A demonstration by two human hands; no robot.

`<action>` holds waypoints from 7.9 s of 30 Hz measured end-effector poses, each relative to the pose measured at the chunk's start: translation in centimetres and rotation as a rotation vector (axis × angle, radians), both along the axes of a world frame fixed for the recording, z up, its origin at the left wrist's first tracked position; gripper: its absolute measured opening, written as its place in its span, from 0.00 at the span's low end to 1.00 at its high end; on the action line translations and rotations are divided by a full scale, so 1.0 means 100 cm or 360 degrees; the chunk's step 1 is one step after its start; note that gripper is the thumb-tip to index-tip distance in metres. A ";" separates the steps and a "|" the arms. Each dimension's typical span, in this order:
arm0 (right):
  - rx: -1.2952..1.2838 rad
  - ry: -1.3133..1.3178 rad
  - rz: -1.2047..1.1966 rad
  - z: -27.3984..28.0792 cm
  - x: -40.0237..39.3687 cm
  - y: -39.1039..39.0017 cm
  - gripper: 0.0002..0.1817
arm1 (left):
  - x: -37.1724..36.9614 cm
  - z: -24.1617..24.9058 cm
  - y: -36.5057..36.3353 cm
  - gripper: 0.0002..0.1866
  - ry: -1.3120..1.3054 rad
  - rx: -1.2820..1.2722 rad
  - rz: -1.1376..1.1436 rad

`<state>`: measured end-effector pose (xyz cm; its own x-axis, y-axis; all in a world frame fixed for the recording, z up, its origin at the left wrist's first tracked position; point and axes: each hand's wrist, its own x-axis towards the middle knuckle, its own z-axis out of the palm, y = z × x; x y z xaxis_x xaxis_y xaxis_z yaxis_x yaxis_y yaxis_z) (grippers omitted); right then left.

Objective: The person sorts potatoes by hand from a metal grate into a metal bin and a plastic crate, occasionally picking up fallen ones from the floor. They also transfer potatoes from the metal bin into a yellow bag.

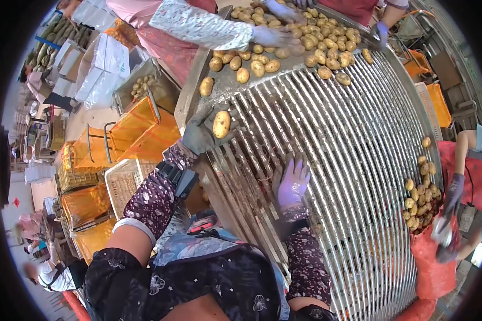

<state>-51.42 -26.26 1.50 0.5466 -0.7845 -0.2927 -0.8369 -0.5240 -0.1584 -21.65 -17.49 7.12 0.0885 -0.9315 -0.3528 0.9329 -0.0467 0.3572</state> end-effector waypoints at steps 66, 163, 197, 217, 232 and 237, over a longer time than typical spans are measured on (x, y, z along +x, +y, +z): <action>-0.0232 -0.0011 -0.0020 -0.025 -0.003 -0.001 0.34 | -0.016 0.034 0.047 0.34 0.0197 -0.0402 0.0205; -0.0125 0.0128 -0.0520 0.103 -0.028 -0.439 0.42 | -0.110 -0.005 -0.090 0.22 -0.0262 -0.0102 -0.0208; 0.0842 -0.0086 0.0411 0.073 0.121 -0.262 0.23 | -0.067 -0.003 -0.025 0.27 0.0287 -0.0249 0.0245; 0.0631 -0.1197 0.0760 0.083 0.078 0.028 0.18 | 0.224 -0.088 0.234 0.11 -0.0702 -0.0641 0.0972; -0.0257 -0.1599 -0.0316 0.066 -0.061 0.011 0.11 | -0.125 0.015 0.026 0.24 -0.2900 -0.0309 -0.0244; -0.0894 -0.0871 -0.0124 0.070 -0.062 -0.063 0.24 | -0.141 -0.018 -0.025 0.28 -0.3813 -0.0149 -0.0764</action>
<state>-57.58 -32.54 8.54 0.4360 -0.7772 0.4538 -0.7539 -0.5908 -0.2875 -35.70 -20.03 5.31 -0.0294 -0.9995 0.0097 -0.9420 0.0309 0.3343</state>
